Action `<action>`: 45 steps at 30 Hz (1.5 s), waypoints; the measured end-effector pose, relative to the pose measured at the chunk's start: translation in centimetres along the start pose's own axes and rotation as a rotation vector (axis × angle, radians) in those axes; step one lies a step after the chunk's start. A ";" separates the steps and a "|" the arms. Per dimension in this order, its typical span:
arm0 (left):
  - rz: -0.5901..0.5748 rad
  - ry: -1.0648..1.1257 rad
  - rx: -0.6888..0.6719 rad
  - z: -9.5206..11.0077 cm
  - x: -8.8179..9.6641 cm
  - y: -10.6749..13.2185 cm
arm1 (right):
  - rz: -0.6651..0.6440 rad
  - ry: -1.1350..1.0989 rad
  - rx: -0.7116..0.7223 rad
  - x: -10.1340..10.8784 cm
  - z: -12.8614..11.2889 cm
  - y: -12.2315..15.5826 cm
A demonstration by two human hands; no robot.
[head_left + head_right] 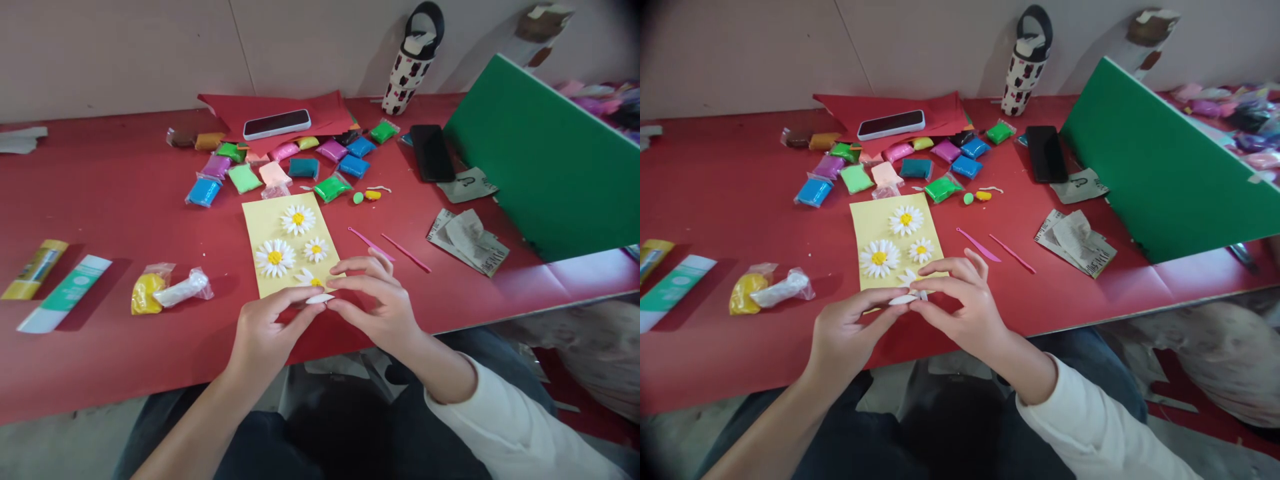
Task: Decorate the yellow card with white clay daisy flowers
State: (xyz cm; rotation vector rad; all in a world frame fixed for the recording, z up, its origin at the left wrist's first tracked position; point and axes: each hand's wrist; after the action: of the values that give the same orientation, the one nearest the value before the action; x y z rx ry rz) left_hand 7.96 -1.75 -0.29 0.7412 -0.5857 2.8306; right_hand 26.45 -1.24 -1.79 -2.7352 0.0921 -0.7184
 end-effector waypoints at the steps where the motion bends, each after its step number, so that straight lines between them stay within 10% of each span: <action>1: 0.002 -0.003 0.000 0.0 0.0 0.0 | 0.001 -0.001 0.005 0.0 0.0 0.0; 18: 0.021 0.001 -0.017 -0.2 0.1 -0.1 | -0.015 -0.037 -0.026 0.1 -0.1 -0.1; 32: 0.061 -0.321 -0.436 -0.9 -0.3 -0.1 | -0.104 -0.208 -0.225 -0.7 0.0 -0.2; 45: 0.078 -0.230 -0.197 -0.3 0.1 -0.2 | -0.009 -0.062 -0.028 -0.1 0.1 -0.5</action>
State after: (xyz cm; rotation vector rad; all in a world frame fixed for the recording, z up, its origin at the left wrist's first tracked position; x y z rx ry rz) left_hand 7.80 -1.43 -0.38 1.0329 -0.9326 2.7207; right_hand 26.44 -0.71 -1.79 -2.7838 0.0768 -0.6395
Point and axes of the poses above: each hand's wrist, its own y-axis away from the middle knuckle, its own x-axis out of the back of the hand, z = x × y, and after that the axes turned 13 degrees about -x, right-handed
